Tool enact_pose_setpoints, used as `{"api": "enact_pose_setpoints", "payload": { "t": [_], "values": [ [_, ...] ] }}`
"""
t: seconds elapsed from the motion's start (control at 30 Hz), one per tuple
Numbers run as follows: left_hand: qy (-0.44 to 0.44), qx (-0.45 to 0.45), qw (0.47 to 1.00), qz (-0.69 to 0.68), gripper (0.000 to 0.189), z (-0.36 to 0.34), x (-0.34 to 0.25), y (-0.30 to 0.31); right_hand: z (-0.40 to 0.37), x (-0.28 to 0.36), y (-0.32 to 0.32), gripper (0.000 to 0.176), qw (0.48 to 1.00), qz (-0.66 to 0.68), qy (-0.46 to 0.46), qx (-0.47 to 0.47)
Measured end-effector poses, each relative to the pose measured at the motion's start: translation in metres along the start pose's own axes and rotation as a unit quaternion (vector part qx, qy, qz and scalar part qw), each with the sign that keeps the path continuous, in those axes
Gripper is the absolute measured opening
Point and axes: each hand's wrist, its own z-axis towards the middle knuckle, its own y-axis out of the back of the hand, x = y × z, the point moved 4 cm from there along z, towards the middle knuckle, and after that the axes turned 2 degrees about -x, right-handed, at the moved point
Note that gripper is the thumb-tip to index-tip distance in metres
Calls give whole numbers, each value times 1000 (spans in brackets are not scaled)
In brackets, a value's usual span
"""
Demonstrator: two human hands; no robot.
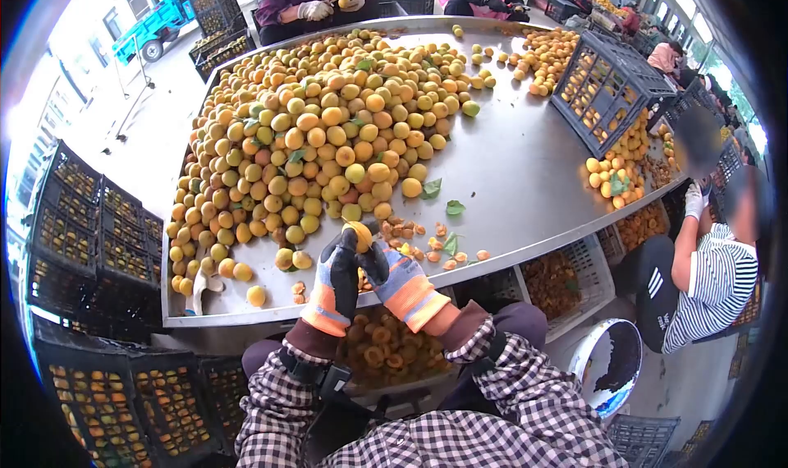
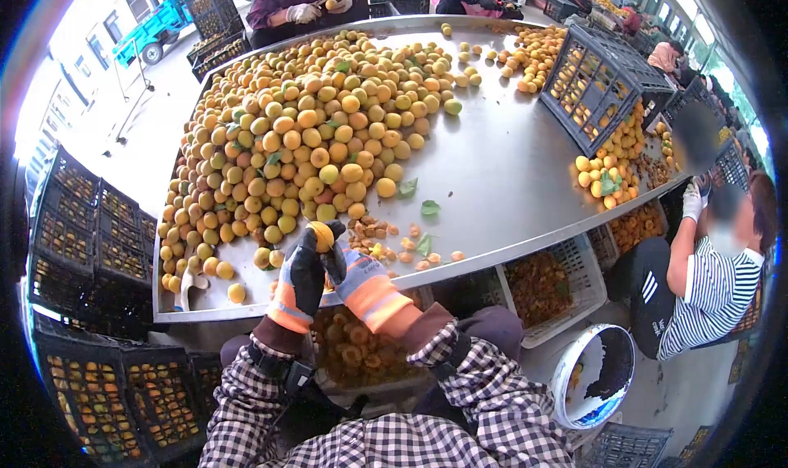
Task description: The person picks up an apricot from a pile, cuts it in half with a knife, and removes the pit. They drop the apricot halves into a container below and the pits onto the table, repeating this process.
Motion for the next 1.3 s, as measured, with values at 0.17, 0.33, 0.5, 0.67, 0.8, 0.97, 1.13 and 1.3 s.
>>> {"api": "enact_pose_setpoints", "payload": {
  "t": [0.17,0.33,0.5,0.67,0.8,0.97,1.13,1.3],
  "values": [
    [23,-65,986,-151,41,9,22,7,4,5,11,41,995,-64,-60,44],
    [-20,20,999,38,45,11,1,-6,8,10,27,52,994,-71,-78,23],
    [-37,0,994,99,43,13,-2,-4,5,6,24,57,993,-114,-34,-3],
    [-153,-38,978,140,33,15,-2,-3,2,14,28,63,994,103,-1,-20],
    [-144,-33,985,92,36,8,-12,-9,4,9,21,65,983,157,74,-63],
    [-63,-39,997,14,47,2,-3,4,8,5,25,58,921,385,-32,-41],
    [-16,7,1000,-16,55,-2,-15,6,11,-14,35,51,839,532,-107,41],
    [10,28,999,-44,54,-7,-15,24,-21,16,78,48,943,168,16,287]
  ]
}}
